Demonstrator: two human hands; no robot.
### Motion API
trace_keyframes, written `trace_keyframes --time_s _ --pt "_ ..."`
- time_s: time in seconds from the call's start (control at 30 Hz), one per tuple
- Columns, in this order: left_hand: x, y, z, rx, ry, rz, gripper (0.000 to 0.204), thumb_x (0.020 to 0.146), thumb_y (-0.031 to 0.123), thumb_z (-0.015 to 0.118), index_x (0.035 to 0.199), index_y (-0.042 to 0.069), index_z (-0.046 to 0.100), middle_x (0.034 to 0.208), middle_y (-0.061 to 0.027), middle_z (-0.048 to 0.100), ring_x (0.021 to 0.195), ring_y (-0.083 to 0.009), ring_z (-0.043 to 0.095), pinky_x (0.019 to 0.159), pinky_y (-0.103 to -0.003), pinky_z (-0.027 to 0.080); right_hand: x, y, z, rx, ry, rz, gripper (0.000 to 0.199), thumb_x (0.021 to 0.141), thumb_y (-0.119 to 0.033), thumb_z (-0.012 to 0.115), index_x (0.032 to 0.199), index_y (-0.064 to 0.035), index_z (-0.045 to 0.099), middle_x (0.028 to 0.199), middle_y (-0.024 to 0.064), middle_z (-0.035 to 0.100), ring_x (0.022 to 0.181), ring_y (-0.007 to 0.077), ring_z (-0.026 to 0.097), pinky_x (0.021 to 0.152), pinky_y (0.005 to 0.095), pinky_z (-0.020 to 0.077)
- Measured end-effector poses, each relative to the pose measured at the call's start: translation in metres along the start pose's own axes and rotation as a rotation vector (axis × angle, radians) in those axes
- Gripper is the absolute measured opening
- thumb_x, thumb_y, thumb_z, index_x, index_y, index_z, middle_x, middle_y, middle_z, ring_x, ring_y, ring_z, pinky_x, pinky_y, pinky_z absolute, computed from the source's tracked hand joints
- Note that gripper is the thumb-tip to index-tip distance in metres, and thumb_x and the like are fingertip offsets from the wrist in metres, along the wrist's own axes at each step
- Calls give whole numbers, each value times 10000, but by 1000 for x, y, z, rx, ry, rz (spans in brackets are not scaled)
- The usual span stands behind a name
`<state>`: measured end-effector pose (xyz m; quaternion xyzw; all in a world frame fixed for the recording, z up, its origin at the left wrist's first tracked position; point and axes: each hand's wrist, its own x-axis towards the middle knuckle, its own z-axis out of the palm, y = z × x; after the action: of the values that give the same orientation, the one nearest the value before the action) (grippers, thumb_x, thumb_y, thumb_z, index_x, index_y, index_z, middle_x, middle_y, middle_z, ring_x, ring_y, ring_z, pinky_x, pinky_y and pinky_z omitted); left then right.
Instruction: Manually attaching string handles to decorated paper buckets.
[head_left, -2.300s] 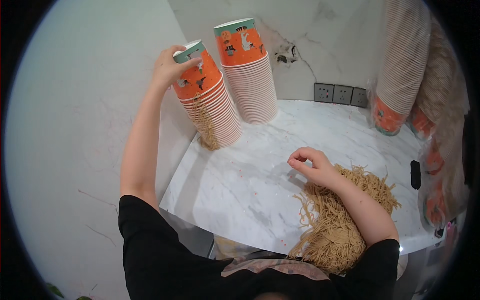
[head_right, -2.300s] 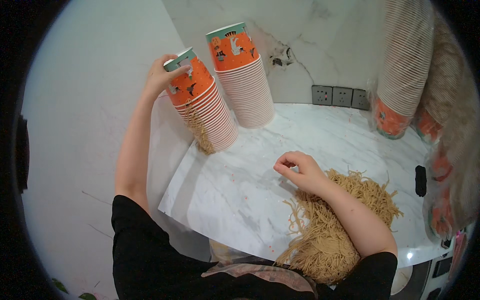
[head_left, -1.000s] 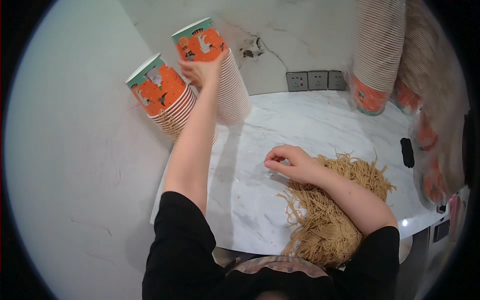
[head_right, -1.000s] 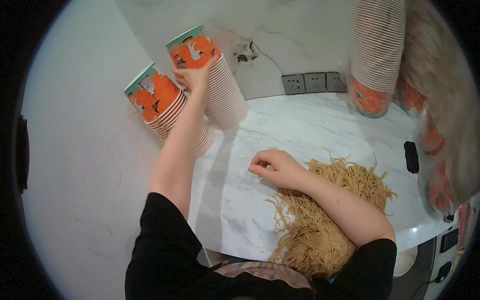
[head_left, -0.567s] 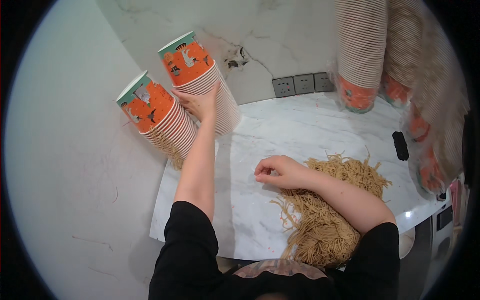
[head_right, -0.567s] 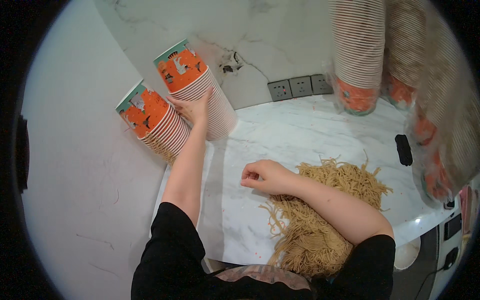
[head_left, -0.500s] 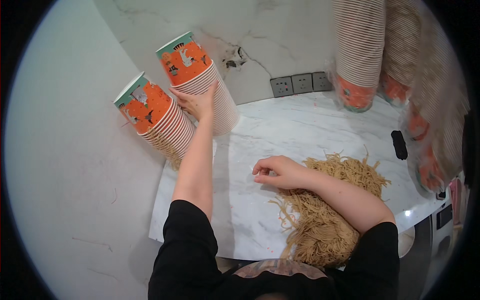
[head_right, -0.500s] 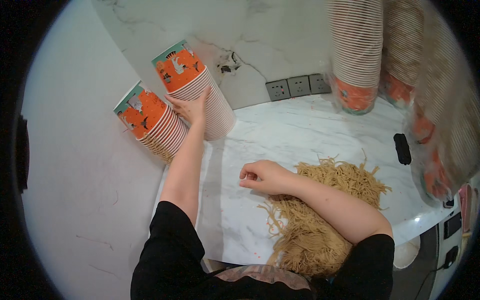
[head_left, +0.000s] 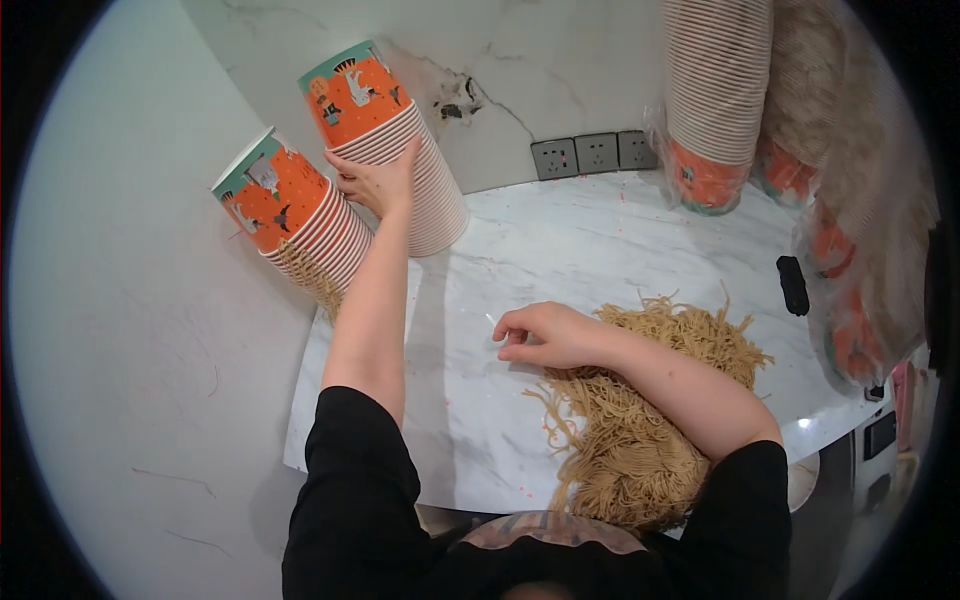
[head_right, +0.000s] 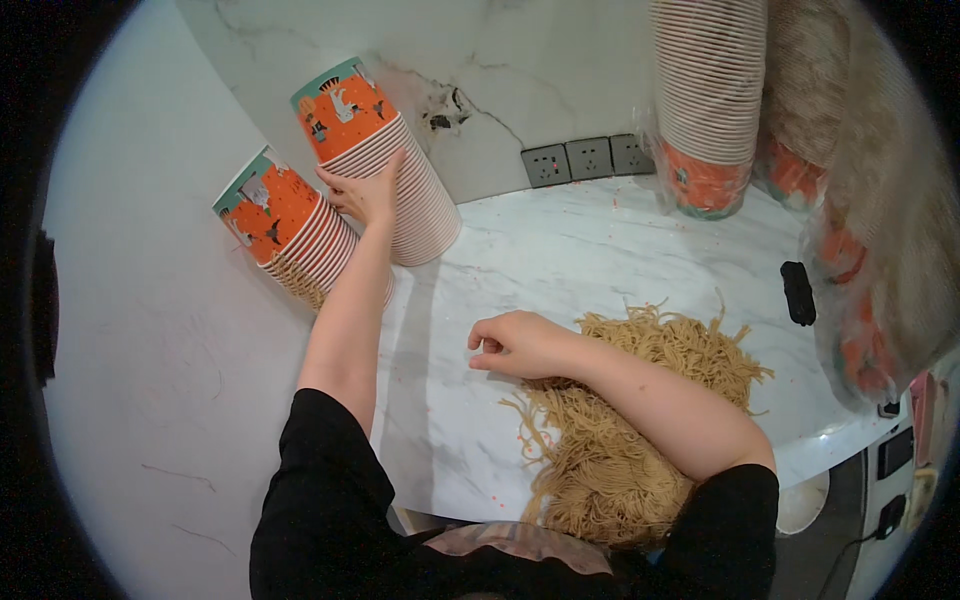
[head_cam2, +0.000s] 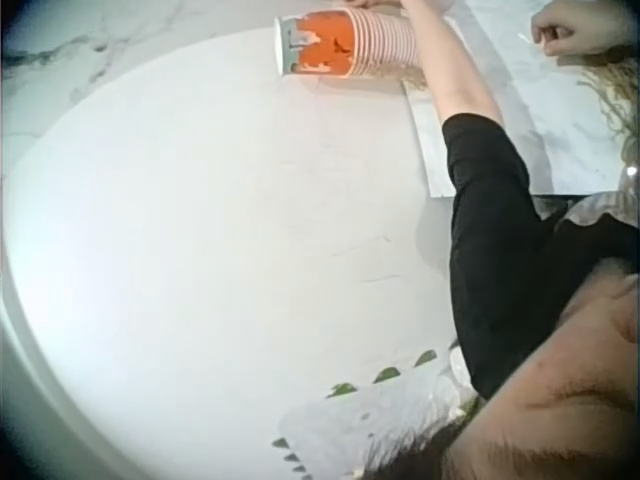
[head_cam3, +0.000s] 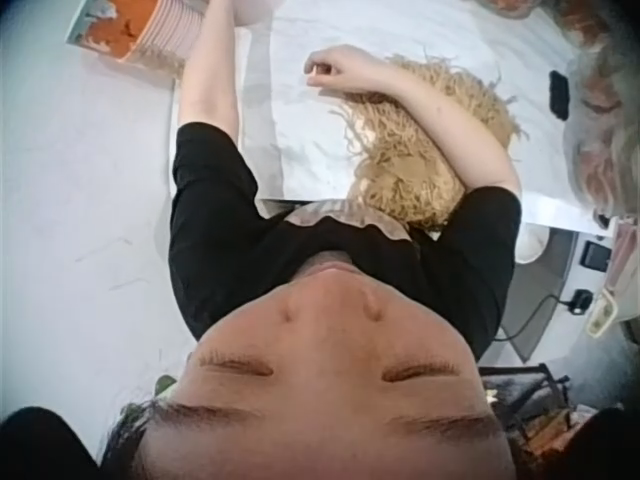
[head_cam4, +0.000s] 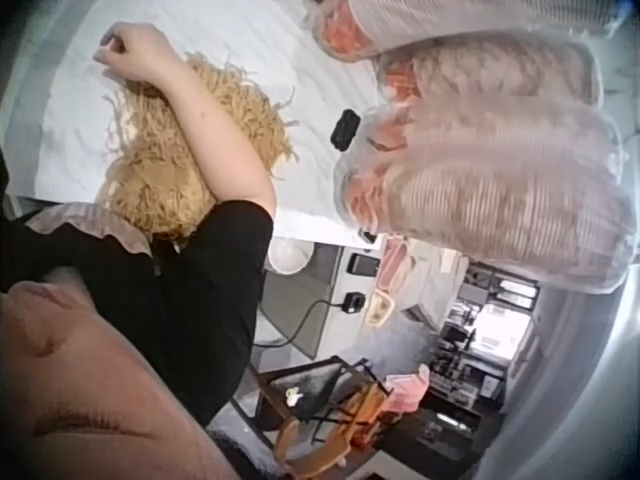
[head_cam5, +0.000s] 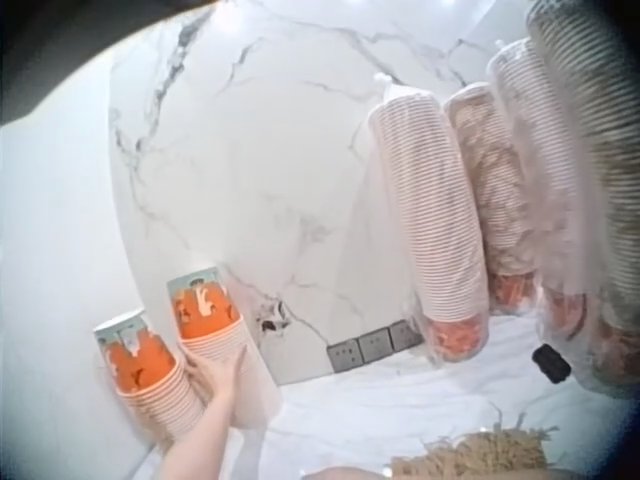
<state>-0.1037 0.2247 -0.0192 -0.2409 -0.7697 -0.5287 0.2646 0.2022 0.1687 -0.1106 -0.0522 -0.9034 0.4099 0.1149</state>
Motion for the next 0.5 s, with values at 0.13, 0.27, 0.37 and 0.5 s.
trace_keyframes --time_s 0.13,0.27,0.37,0.5 --pt "1 7 0 11 -13 -23 1539 513 597 930 1575 53 -44 1453 -363 252 1335 -500 305 1137 -555 267 -2 -3 -3 28 -44 54 374 933 -328 687 1165 -37 653 927 113 709 860 249 675 787 362 521" --pt "3 6 -5 57 -17 -51 1539 515 610 925 1578 62 -43 1444 -359 247 1326 -496 312 1132 -550 276 0 -5 -3 47 -19 67 404 939 -320 684 1219 -34 625 946 124 707 874 257 676 811 359 518" --pt "-2 14 -6 34 -15 -64 1535 516 603 926 1579 63 -41 1439 -353 249 1314 -491 323 1125 -542 288 -3 -8 -6 48 -16 103 405 944 -308 680 1235 -34 614 951 127 707 896 251 677 834 354 517" --pt "-4 14 -4 -16 -2 -59 1518 515 563 937 1575 63 -28 1438 -340 249 1305 -487 334 1115 -539 303 -2 0 -4 159 115 35 373 979 -292 645 1251 -40 605 995 101 702 928 207 665 888 347 518"
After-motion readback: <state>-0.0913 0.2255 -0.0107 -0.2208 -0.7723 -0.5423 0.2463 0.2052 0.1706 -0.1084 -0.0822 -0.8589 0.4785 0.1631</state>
